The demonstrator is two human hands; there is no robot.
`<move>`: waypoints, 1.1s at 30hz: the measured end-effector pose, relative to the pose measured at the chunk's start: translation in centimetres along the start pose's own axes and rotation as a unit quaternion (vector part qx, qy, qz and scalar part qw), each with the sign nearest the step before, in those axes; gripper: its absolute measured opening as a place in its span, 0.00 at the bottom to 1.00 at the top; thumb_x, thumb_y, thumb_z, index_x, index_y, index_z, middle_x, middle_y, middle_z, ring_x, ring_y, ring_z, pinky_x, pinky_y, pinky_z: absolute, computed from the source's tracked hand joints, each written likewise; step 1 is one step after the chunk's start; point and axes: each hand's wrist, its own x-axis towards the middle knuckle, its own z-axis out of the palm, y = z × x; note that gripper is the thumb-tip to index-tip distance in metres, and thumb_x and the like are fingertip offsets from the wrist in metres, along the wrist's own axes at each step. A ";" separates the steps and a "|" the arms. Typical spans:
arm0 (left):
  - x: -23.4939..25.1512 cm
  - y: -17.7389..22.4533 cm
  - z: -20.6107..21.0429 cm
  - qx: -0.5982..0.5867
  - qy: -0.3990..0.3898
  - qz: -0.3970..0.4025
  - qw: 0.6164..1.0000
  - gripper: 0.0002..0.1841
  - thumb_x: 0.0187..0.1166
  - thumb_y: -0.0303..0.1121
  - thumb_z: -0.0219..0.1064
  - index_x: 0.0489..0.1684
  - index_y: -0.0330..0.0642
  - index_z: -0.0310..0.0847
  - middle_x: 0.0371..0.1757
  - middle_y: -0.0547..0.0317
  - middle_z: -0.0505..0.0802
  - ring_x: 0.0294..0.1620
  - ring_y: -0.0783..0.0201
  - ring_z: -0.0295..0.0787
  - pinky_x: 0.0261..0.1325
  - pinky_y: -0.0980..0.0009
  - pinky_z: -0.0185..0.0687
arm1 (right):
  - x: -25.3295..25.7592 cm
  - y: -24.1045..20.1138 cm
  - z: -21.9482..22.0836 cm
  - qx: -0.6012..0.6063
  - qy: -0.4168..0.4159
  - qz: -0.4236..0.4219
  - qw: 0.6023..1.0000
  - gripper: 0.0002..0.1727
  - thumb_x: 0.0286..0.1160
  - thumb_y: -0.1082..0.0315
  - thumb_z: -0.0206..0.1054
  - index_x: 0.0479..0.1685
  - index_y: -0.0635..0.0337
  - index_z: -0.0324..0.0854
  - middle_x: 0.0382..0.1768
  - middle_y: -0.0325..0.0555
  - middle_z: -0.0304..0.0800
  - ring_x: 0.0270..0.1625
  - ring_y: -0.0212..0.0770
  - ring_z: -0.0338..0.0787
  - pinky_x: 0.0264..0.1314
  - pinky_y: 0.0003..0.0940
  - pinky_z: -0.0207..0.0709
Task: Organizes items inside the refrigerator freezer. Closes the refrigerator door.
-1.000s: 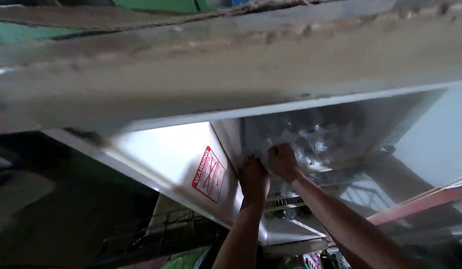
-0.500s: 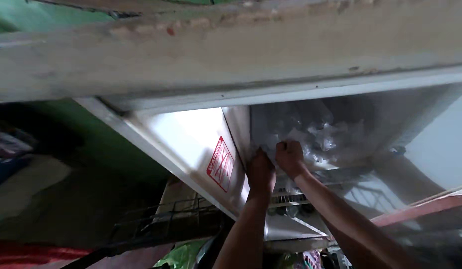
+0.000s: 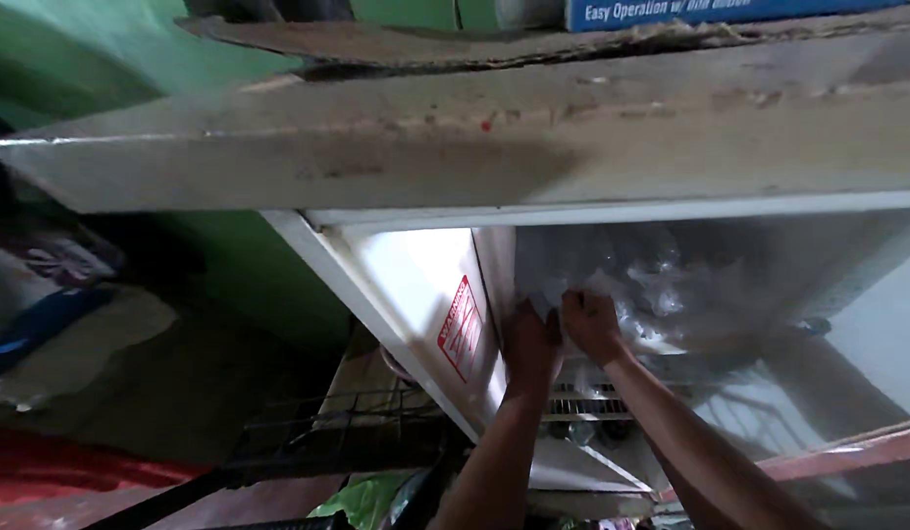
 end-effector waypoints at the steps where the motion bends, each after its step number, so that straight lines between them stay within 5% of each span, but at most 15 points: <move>1: -0.2 -0.1 0.2 -0.004 -0.012 -0.008 1.000 0.32 0.87 0.50 0.61 0.82 0.35 0.67 0.57 0.37 0.91 0.57 0.41 0.90 0.61 0.41 0.84 | 0.0 0.0 0.0 -0.007 -0.008 0.019 1.000 0.23 0.93 0.59 0.52 0.39 0.69 0.84 0.33 0.60 0.87 0.40 0.55 0.89 0.46 0.55 0.81; 6: -1.8 0.2 0.0 -0.052 -0.031 -0.025 0.998 0.35 0.89 0.47 0.59 0.93 0.45 0.52 0.40 0.48 0.93 0.42 0.49 0.92 0.51 0.48 0.88 | -0.1 0.0 -0.3 -0.063 -0.054 0.066 0.994 0.24 0.94 0.57 0.50 0.48 0.69 0.86 0.44 0.64 0.90 0.52 0.58 0.90 0.58 0.57 0.81; 10: -2.5 0.0 -0.1 -0.147 -0.012 -0.018 0.989 0.29 0.88 0.41 0.63 0.86 0.40 0.64 0.32 0.51 0.91 0.31 0.55 0.88 0.42 0.54 0.87 | -0.4 -0.4 -0.2 -0.081 -0.048 0.078 0.993 0.23 0.93 0.57 0.50 0.48 0.68 0.86 0.48 0.65 0.89 0.56 0.60 0.90 0.61 0.59 0.80; 13: -2.7 -0.2 0.0 -0.174 -0.003 -0.027 0.984 0.22 0.91 0.38 0.58 0.80 0.39 0.71 0.33 0.50 0.91 0.31 0.55 0.88 0.42 0.55 0.86 | -0.6 -0.7 -0.4 -0.087 -0.050 0.068 0.993 0.22 0.93 0.59 0.50 0.48 0.67 0.85 0.44 0.62 0.89 0.52 0.57 0.90 0.58 0.57 0.82; 18: -3.2 0.8 -0.4 -0.265 0.011 -0.071 0.962 0.29 0.90 0.40 0.61 0.84 0.34 0.62 0.34 0.47 0.89 0.33 0.55 0.87 0.43 0.55 0.85 | -0.6 -1.3 -0.6 -0.010 -0.016 0.063 0.998 0.22 0.94 0.60 0.50 0.47 0.69 0.85 0.45 0.61 0.90 0.51 0.54 0.92 0.57 0.54 0.84; 20: -4.1 1.3 -0.4 -0.335 0.014 -0.117 0.935 0.30 0.90 0.42 0.61 0.84 0.32 0.60 0.39 0.44 0.90 0.37 0.54 0.87 0.45 0.56 0.85 | -0.7 -1.3 -0.7 0.032 -0.001 0.060 0.998 0.22 0.94 0.61 0.50 0.52 0.71 0.83 0.48 0.63 0.90 0.51 0.54 0.93 0.57 0.54 0.86; 22: -3.9 1.7 -0.3 -0.420 -0.005 -0.200 0.885 0.25 0.92 0.44 0.58 0.78 0.33 0.70 0.45 0.42 0.90 0.41 0.54 0.86 0.46 0.58 0.83 | -0.5 -1.2 -0.8 0.071 0.005 0.050 0.996 0.20 0.94 0.62 0.51 0.52 0.72 0.82 0.47 0.62 0.89 0.48 0.53 0.93 0.55 0.53 0.87; 24: -2.1 1.6 0.4 -0.514 -0.025 -0.258 0.818 0.22 0.93 0.50 0.54 0.51 0.37 0.78 0.24 0.58 0.76 0.17 0.66 0.68 0.20 0.71 0.67 | -0.3 -0.8 -0.8 0.093 0.008 0.044 0.995 0.19 0.93 0.63 0.52 0.49 0.71 0.82 0.44 0.60 0.89 0.45 0.50 0.93 0.53 0.51 0.87; 26: -0.5 1.5 0.2 -0.596 -0.058 -0.272 0.753 0.23 0.90 0.55 0.54 0.30 0.45 0.71 0.15 0.65 0.70 0.09 0.71 0.61 0.12 0.77 0.61 | -0.3 -0.3 -0.8 0.102 0.008 0.048 0.994 0.19 0.93 0.63 0.52 0.50 0.71 0.83 0.44 0.59 0.90 0.46 0.50 0.93 0.53 0.50 0.88; 33: 1.2 3.2 0.7 -0.650 -0.009 -0.280 0.707 0.23 0.89 0.57 0.54 0.37 0.44 0.71 0.19 0.62 0.71 0.14 0.67 0.66 0.18 0.71 0.69 | -0.3 0.3 -1.0 -0.028 0.032 -0.070 0.997 0.16 0.90 0.65 0.55 0.48 0.70 0.85 0.44 0.58 0.85 0.45 0.51 0.87 0.51 0.50 0.83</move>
